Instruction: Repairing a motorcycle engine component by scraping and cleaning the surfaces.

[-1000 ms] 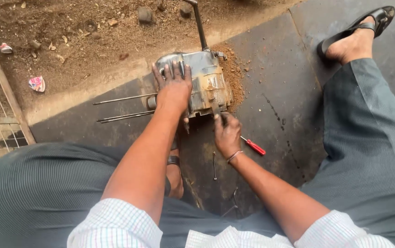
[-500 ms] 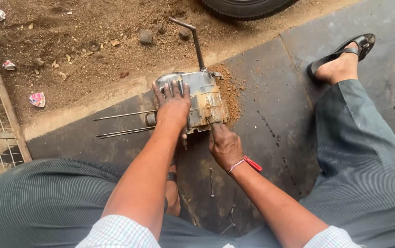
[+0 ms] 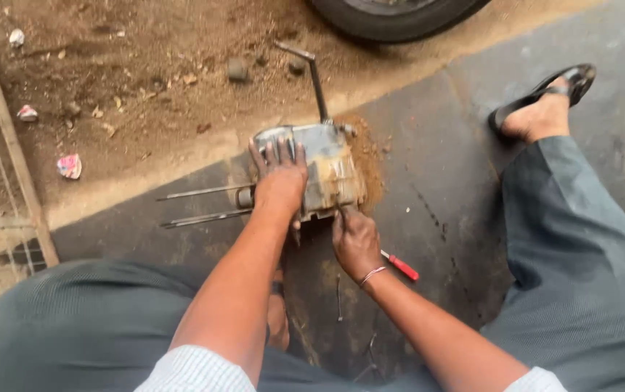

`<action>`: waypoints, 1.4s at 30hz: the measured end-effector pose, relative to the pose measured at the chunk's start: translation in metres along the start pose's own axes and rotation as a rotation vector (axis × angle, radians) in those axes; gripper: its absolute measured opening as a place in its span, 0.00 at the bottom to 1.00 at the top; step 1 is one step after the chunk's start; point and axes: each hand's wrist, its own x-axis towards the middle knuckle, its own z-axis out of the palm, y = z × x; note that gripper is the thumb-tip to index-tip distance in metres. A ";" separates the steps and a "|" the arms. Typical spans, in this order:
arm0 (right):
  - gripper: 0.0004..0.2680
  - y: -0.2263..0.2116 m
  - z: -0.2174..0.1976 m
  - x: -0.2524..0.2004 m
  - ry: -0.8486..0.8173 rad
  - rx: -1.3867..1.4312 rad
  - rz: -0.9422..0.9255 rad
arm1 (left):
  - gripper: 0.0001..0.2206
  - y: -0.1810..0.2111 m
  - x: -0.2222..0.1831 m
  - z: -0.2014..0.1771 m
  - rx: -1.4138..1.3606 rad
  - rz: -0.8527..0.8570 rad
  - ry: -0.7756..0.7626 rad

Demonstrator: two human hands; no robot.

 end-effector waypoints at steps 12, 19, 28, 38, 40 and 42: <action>0.05 0.019 -0.022 0.034 -0.025 -0.156 0.189 | 0.63 0.005 -0.032 -0.036 0.014 0.008 -0.092; 0.04 0.043 -0.023 0.054 -0.027 -0.005 -0.200 | 0.42 -0.006 0.017 0.031 0.053 0.021 0.202; 0.02 0.050 -0.038 0.057 -0.094 -0.203 -0.363 | 0.36 -0.001 -0.002 0.019 -0.048 0.010 0.109; 0.03 0.050 -0.042 0.064 -0.189 -0.097 -0.204 | 0.40 -0.005 0.005 0.024 0.029 0.019 0.101; 0.04 0.051 -0.041 0.077 -0.240 -0.144 -0.230 | 0.38 -0.009 0.020 0.025 0.036 0.019 0.146; 0.03 0.053 -0.038 0.075 -0.156 -0.142 -0.283 | 0.35 -0.005 0.015 0.035 0.030 0.025 0.143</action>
